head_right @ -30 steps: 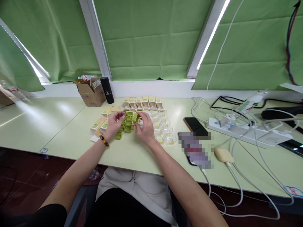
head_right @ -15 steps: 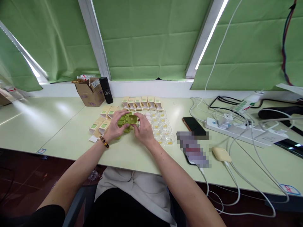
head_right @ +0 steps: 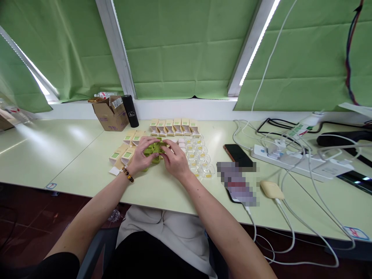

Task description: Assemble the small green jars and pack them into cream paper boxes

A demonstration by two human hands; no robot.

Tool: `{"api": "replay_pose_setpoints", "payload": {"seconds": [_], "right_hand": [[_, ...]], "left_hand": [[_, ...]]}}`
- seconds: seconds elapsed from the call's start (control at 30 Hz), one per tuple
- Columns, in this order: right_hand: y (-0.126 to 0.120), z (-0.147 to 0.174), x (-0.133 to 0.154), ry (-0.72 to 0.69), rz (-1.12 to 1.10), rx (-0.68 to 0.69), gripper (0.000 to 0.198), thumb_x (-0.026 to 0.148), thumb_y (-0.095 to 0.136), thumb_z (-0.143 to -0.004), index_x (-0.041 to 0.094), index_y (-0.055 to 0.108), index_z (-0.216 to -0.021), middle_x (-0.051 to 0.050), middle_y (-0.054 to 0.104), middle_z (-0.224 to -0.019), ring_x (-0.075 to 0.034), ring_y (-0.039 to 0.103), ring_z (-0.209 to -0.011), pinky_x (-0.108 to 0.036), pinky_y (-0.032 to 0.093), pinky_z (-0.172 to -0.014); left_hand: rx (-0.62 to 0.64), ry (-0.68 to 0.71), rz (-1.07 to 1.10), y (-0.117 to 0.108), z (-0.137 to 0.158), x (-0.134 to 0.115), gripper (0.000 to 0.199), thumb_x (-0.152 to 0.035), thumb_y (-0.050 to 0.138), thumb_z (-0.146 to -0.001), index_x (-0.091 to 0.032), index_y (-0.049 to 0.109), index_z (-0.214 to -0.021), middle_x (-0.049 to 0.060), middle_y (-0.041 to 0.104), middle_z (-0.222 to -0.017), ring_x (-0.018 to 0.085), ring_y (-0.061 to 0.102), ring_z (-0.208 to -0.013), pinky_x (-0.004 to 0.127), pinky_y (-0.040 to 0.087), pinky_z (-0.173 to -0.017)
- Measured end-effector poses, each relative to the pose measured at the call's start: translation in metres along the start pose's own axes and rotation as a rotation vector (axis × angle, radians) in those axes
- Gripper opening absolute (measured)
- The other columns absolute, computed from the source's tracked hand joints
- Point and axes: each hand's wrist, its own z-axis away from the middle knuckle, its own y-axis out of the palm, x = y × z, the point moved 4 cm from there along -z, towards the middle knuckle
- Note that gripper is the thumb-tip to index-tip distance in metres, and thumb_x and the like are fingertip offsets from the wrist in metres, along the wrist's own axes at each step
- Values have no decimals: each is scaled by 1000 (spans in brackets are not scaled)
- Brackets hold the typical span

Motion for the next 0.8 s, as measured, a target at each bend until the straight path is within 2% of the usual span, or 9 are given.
{"api": "replay_pose_setpoints", "payload": {"seconds": [0.33,0.6,0.8], "right_hand": [[1,-2,4,-66,-3,-1,30,17,53,-106,24,71,-130,-19,67,-135,-31,69,-122,-50,67,-92],[-1,-1,2,-1,2,-11,24,25,55,-107,25,73,-123,-18,71,-135,-32,71,-125,-53,66,-98],[-1,0,3,-25,-10,-29,22,21,56,-106,24,75,-117,-18,70,-136,-30,72,-124,-49,68,-94]], "left_hand": [[-48,45,-3,1,1,-3,40,-32,79,-94,-26,71,-133,12,73,-124,30,63,-122,52,55,-107],[-42,29,-5,1,1,1,41,-37,78,-95,-25,71,-134,12,72,-125,29,64,-122,52,56,-107],[-44,33,-2,0,1,-1,40,-35,78,-96,-25,71,-134,12,72,-125,29,63,-122,51,56,-107]]}}
